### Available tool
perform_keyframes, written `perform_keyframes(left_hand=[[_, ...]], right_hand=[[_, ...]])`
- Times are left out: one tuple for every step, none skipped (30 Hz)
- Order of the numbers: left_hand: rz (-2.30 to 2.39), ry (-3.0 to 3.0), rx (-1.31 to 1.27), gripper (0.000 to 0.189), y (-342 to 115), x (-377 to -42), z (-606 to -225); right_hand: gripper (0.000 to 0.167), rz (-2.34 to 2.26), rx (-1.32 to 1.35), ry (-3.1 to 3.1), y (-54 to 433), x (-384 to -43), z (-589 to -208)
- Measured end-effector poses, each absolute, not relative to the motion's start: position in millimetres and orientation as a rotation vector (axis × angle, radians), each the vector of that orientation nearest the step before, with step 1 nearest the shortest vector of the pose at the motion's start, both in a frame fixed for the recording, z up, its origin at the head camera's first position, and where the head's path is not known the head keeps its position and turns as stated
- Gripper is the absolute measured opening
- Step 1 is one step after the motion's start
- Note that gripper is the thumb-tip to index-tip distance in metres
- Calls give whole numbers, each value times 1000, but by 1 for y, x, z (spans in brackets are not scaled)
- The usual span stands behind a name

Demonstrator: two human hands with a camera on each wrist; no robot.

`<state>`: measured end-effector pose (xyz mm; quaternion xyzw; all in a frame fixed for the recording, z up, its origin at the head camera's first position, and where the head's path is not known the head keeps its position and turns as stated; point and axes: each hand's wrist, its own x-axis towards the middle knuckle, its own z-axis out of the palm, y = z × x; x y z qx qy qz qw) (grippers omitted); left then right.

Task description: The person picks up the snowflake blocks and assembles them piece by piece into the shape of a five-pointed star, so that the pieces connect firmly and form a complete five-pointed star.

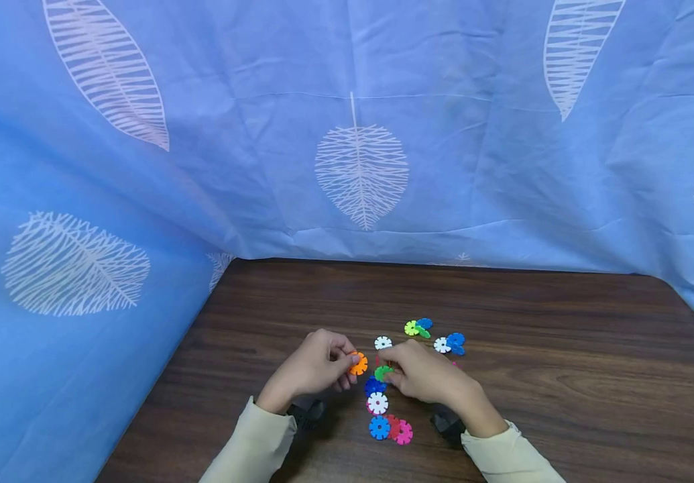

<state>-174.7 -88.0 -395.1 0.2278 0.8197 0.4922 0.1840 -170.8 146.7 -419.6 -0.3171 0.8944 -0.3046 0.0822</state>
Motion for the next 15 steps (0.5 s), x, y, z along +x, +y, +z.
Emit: perform_keyframes(left_hand=[[1419,2281,635,13,-89,-175,-395],[1446,2257,629,14,-89,-176,-395],[1475,2231,620,14,-90,-176,-395],[1502,2207,615,14,-90,-177,-394],[1526,2186,608,14,-91,-177,-393],[1548,2166,601,14,-91,-177,-393],[1566,2147,596,15,-91,-178,-392],[1577,2132,598,15,-92,-178,-392],[1585,2115,598,16,-92,-179,-392],[1587,2105,599,16,-92,-179,-392],[1588,2096,602,17,-92,-179,-392],[1588,2089,607,17,-92,-179,-392],[1588,2081,612,18,-92,-179,-392],[1588,2077,619,18,-92,-179,-392],[1590,2071,617,18,-92,-179,-392]], right_hand=[[13,-986,-979,2677,147,-171,-417],[14,-1065,-1007,2679,147,-172,-415],[18,-1136,-1037,2686,147,-172,-413],[16,-1197,-1069,2693,147,-172,-412],[17,-1250,-1101,2696,147,-172,-411],[16,-1286,-1132,2703,147,-172,-410],[16,-1311,-1161,2712,147,-171,-410],[16,-1318,-1187,2731,146,-171,-410],[16,-1324,-1217,2747,146,-171,-410],[17,-1328,-1243,2764,146,-171,-410],[18,-1330,-1268,2780,146,-171,-410],[19,-1331,-1294,2793,146,-171,-410],[20,-1327,-1325,2805,146,-171,-410],[21,-1318,-1354,2817,145,-171,-410],[22,-1310,-1382,2824,145,-171,-409]])
